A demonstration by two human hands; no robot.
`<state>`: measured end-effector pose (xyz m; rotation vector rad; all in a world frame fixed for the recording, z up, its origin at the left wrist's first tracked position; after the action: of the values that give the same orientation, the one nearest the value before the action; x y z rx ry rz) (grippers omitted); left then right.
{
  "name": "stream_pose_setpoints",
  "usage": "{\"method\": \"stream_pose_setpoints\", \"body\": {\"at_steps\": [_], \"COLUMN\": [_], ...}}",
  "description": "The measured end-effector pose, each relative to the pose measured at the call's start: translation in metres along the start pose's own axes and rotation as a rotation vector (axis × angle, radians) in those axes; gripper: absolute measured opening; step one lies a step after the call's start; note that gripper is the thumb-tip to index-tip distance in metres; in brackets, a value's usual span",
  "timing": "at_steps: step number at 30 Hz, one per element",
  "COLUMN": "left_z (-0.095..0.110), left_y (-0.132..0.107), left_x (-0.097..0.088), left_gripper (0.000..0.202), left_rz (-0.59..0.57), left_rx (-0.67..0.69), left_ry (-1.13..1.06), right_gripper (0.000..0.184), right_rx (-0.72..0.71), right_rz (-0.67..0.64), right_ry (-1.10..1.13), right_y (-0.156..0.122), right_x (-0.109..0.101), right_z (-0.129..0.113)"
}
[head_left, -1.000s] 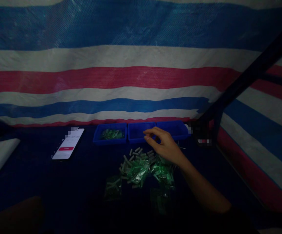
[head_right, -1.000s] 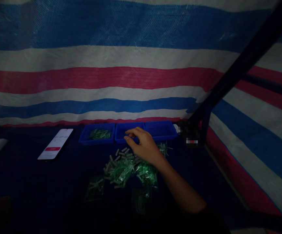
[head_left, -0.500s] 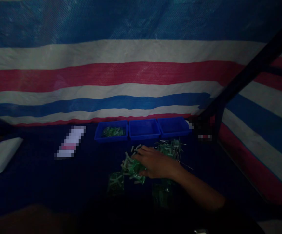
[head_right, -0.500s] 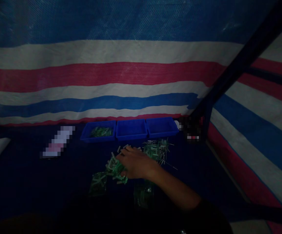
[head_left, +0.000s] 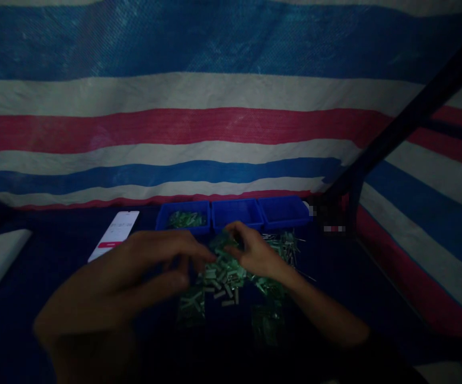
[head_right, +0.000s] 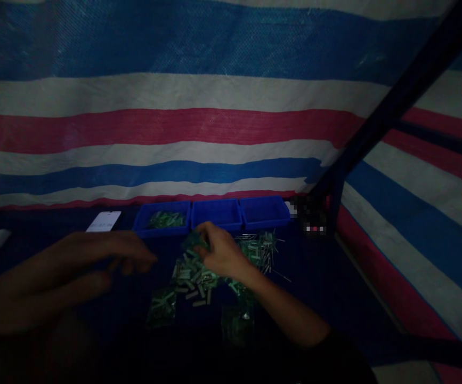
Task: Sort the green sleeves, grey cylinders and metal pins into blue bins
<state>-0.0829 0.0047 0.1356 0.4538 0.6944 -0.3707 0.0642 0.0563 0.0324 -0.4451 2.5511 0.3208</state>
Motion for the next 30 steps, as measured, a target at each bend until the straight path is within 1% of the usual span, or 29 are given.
{"method": "stream_pose_setpoints", "body": {"at_steps": [1, 2, 4, 5, 7, 8, 10, 12, 13, 16, 19, 21, 23, 26, 28, 30], "left_z": [-0.009, -0.019, -0.041, -0.050, -0.062, -0.064, -0.064, -0.062, -0.063, -0.066, -0.067, -0.067, -0.067, -0.067, -0.066, -0.067], "left_y": [0.010, 0.019, 0.032, 0.037, 0.043, 0.045, 0.048, 0.050, 0.051, 0.053, 0.057, 0.060, 0.062, 0.065, 0.067, 0.067], "left_x": [-0.001, -0.007, -0.011, -0.009, 0.001, 0.006, 0.011, 0.011, 0.011, 0.011, 0.015, 0.019, 0.022, 0.023, 0.024, 0.024], "left_gripper": [0.026, 0.027, 0.040, 0.048, 0.055, 0.053, 0.040, 0.025, 0.021, 0.024, 0.025, 0.026, 0.026, 0.017, 0.012, 0.010], "left_rz": [-0.054, -0.024, 0.033, 0.051, 0.094, 0.123, 0.203, 0.270, 0.286, 0.270, 0.233, 0.236, 0.254, 0.274, 0.272, 0.275], "left_rx": [-0.020, -0.050, -0.163, -0.225, -0.327, -0.349, -0.342, -0.325, -0.325, -0.332, -0.293, -0.270, -0.251, -0.221, -0.209, -0.208], "left_ry": [-0.017, -0.050, -0.156, -0.219, -0.357, -0.429, -0.568, -0.677, -0.711, -0.744, -0.726, -0.717, -0.706, -0.676, -0.657, -0.625], "right_gripper": [0.015, 0.009, 0.009, 0.011, 0.013, 0.013, 0.014, 0.016, 0.017, 0.019, 0.021, 0.022, 0.024, 0.026, 0.026, 0.027], "right_rx": [-0.025, -0.077, -0.239, -0.330, -0.496, -0.560, -0.638, -0.665, -0.664, -0.645, -0.626, -0.583, -0.501, -0.380, -0.342, -0.333], "right_rz": [0.120, 0.243, 0.477, 0.571, 0.697, 0.737, 0.790, 0.814, 0.815, 0.804, 0.786, 0.764, 0.725, 0.639, 0.597, 0.579], "right_ry": [0.029, 0.052, 0.067, 0.058, 0.007, -0.031, -0.122, -0.207, -0.237, -0.283, -0.290, -0.276, -0.255, -0.257, -0.275, -0.275], "right_y": [0.002, 0.002, -0.003, -0.007, -0.015, -0.017, -0.020, -0.019, -0.019, -0.017, -0.014, -0.010, -0.003, 0.006, 0.010, 0.011], "right_x": [-0.014, -0.029, -0.056, -0.065, -0.072, -0.072, -0.067, -0.060, -0.057, -0.052, -0.050, -0.050, -0.050, -0.049, -0.048, -0.049], "right_z": [-0.008, -0.020, -0.047, -0.062, -0.086, -0.094, -0.102, -0.101, -0.099, -0.090, -0.084, -0.079, -0.072, -0.061, -0.056, -0.054]}}
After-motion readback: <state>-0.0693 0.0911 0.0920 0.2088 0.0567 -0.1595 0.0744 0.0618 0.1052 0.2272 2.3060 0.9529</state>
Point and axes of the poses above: each hand's wrist, its own y-axis towards the middle knuckle, its own x-axis out of the palm, z = x × y, the point moved 7 cm from there along y, towards the middle knuckle, and after that the axes turned 3 degrees about y, right-handed, at the moved point
